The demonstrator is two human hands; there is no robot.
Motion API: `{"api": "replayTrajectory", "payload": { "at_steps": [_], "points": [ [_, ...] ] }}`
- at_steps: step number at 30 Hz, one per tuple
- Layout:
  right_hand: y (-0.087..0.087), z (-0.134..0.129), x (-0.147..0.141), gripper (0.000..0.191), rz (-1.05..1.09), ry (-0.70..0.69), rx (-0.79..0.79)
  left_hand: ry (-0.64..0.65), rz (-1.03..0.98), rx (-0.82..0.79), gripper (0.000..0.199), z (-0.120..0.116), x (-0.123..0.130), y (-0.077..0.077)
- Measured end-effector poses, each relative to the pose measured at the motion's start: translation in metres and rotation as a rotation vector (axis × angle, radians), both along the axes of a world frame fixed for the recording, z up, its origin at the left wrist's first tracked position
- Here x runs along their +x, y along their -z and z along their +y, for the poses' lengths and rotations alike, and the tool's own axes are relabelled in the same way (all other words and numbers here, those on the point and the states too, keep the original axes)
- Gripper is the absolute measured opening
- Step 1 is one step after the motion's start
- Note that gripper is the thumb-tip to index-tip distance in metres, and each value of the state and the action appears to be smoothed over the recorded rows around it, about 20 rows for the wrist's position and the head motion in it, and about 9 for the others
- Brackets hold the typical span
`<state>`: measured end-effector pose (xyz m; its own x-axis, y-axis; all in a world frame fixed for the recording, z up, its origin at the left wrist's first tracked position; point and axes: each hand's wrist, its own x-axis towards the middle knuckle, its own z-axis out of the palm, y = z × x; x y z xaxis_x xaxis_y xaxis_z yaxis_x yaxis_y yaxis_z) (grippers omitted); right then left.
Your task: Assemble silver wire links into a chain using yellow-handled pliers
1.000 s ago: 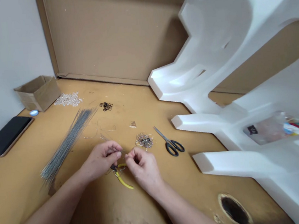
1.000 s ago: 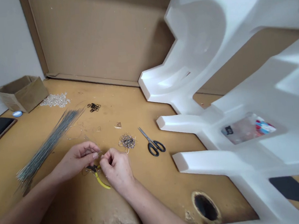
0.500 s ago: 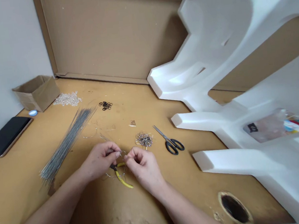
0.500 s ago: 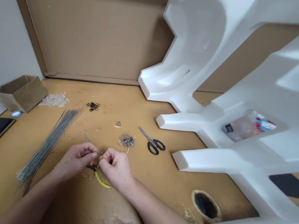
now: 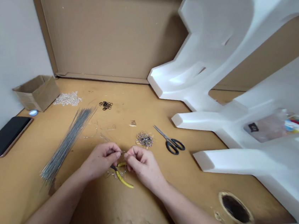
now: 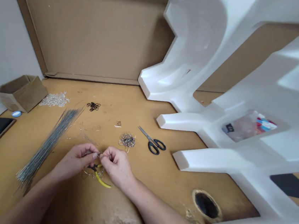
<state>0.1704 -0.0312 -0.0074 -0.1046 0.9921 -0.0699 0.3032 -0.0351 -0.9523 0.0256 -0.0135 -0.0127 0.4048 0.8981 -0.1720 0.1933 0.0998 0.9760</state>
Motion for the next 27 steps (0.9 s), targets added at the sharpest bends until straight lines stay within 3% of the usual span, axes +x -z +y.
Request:
{"api": "replayTrajectory", "payload": {
  "at_steps": [19,27],
  "points": [
    [-0.003,0.0007,-0.0004,0.016,0.217,-0.078,-0.133,-0.013,-0.008,-0.021,0.01,0.0012,-0.0035,0.0014],
    [-0.0026,0.0035,0.0002,0.013,0.264,-0.045,-0.156,-0.015,-0.034,-0.017,0.008,0.0019,-0.002,0.0032]
  ]
}}
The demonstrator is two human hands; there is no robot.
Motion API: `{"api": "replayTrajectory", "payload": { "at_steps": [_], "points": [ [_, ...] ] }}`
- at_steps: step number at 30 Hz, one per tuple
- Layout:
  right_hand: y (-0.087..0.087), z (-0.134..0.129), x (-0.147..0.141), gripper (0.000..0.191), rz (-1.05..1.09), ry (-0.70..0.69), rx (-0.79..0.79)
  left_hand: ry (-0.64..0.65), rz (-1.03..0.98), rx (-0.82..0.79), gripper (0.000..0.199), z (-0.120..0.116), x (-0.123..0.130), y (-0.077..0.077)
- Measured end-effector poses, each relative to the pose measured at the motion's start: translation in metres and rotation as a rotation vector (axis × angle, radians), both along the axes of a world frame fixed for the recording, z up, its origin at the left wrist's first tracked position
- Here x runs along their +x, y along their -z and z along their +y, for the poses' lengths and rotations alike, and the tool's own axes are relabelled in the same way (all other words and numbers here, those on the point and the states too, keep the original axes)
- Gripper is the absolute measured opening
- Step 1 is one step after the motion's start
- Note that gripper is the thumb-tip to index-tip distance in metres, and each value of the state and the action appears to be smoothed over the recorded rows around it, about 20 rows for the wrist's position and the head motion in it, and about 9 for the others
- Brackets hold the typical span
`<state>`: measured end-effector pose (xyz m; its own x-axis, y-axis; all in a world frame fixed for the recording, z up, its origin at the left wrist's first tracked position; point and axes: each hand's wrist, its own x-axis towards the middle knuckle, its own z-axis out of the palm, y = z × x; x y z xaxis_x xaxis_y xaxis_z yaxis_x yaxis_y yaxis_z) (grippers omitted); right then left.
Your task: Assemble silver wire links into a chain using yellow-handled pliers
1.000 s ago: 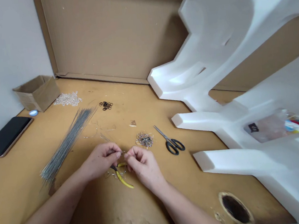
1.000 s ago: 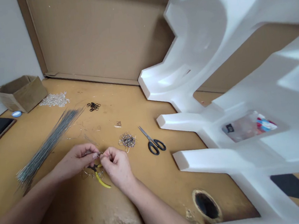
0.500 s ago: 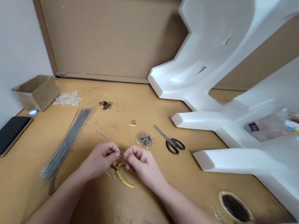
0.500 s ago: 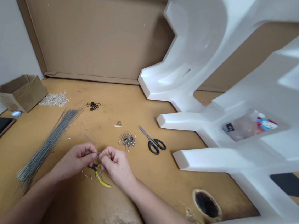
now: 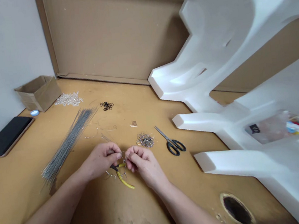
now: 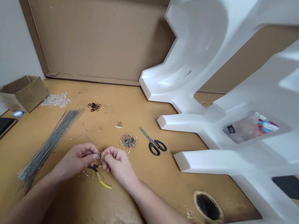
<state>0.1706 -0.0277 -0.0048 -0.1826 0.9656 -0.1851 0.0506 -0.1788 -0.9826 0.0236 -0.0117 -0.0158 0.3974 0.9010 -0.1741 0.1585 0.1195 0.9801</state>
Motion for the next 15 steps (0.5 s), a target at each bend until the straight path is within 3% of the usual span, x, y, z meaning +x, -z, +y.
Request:
{"api": "replayTrajectory", "payload": {
  "at_steps": [10,15],
  "points": [
    [0.0022,0.0029,-0.0009,0.01,0.09,0.032,-0.064,-0.012,0.069,0.058,0.006,-0.001,0.0019,-0.0023],
    [0.0009,0.002,-0.0005,0.011,0.083,0.036,-0.068,-0.035,0.178,0.187,0.008,-0.0023,0.0029,-0.0032]
  ]
}}
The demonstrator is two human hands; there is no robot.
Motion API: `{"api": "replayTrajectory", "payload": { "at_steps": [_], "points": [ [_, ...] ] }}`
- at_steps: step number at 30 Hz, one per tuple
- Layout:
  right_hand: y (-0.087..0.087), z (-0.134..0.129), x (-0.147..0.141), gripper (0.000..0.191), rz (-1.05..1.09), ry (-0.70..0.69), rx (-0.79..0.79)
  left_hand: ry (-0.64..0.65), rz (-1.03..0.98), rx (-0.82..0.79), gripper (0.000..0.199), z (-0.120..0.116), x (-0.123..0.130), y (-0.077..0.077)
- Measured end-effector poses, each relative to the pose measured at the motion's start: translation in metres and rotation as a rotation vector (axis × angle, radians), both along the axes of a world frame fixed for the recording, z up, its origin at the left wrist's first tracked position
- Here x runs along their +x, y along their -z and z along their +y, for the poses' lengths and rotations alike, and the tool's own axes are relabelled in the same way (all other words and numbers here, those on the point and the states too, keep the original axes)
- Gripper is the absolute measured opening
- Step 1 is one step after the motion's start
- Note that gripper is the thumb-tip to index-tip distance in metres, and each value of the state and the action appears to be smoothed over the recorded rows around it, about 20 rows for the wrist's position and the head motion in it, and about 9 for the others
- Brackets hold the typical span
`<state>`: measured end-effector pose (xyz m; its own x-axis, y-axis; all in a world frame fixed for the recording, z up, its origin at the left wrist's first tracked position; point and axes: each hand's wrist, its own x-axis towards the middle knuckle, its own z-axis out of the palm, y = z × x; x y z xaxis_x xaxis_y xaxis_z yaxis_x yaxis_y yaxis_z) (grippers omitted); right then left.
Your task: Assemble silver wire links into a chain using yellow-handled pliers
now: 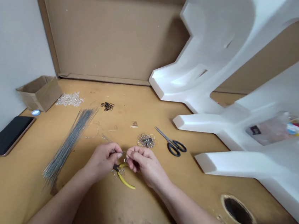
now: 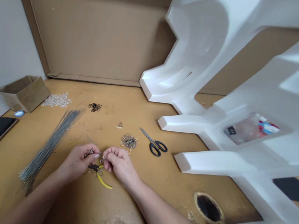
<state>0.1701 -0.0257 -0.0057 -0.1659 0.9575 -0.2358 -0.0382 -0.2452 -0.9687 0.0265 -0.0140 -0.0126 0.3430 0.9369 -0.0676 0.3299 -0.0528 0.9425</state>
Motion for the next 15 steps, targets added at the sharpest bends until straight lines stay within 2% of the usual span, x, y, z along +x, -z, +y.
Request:
{"api": "replayTrajectory", "payload": {
  "at_steps": [7,15],
  "points": [
    [-0.001,-0.001,0.0005,0.011,0.011,0.006,0.013,-0.007,0.06,0.221,0.01,0.0016,0.0007,0.0011],
    [-0.0013,-0.0022,-0.0012,0.01,0.033,0.037,0.033,0.006,0.102,0.343,0.014,0.0008,0.0034,0.0044]
  ]
}}
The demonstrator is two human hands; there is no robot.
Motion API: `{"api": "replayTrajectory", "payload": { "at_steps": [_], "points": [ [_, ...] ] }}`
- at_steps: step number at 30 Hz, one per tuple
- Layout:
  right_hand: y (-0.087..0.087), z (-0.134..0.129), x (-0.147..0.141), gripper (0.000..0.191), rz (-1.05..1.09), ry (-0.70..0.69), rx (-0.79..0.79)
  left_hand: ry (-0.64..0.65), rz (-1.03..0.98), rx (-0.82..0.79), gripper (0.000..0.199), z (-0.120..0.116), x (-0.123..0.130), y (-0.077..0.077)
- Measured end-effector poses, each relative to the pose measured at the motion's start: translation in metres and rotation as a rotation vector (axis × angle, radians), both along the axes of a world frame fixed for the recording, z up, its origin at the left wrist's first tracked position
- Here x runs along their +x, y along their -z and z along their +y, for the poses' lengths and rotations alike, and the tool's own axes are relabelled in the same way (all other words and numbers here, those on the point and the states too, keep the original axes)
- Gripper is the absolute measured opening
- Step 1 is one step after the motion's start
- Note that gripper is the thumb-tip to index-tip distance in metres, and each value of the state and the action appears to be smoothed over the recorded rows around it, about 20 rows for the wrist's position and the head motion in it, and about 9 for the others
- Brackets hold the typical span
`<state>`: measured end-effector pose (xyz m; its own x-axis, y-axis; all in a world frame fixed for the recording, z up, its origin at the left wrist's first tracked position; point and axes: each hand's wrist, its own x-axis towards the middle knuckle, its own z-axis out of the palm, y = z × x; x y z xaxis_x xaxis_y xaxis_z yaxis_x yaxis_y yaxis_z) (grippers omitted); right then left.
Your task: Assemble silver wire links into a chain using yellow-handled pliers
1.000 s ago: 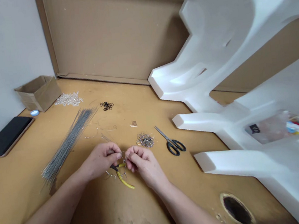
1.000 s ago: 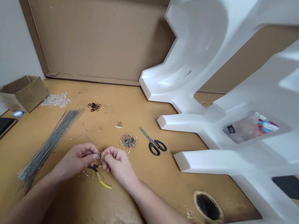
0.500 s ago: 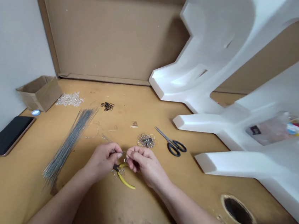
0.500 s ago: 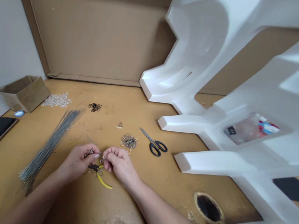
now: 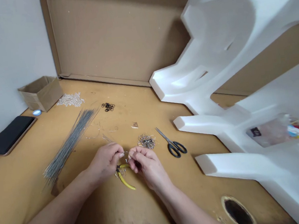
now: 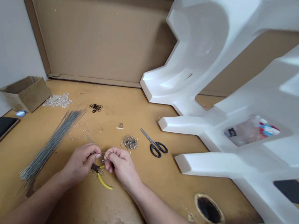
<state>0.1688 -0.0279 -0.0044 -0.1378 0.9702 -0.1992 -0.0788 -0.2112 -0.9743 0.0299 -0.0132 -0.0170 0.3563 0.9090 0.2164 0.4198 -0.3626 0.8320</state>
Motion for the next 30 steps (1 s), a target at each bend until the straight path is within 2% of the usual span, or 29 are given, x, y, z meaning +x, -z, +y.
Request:
{"api": "replayTrajectory", "payload": {
  "at_steps": [6,20,27,30],
  "points": [
    [0.0,-0.002,-0.002,0.01,-0.015,0.022,0.021,0.005,0.013,0.056,0.016,0.0,0.001,0.003],
    [0.001,-0.01,-0.01,0.011,-0.058,0.037,0.062,-0.023,0.005,0.047,0.015,0.001,-0.002,0.002],
    [-0.001,-0.015,-0.011,0.02,-0.159,0.018,0.136,-0.023,-0.051,-0.014,0.015,0.001,-0.002,-0.003],
    [-0.001,-0.015,-0.01,0.02,-0.168,0.012,0.145,-0.026,-0.106,-0.095,0.013,0.001,-0.002,-0.004]
  ]
}}
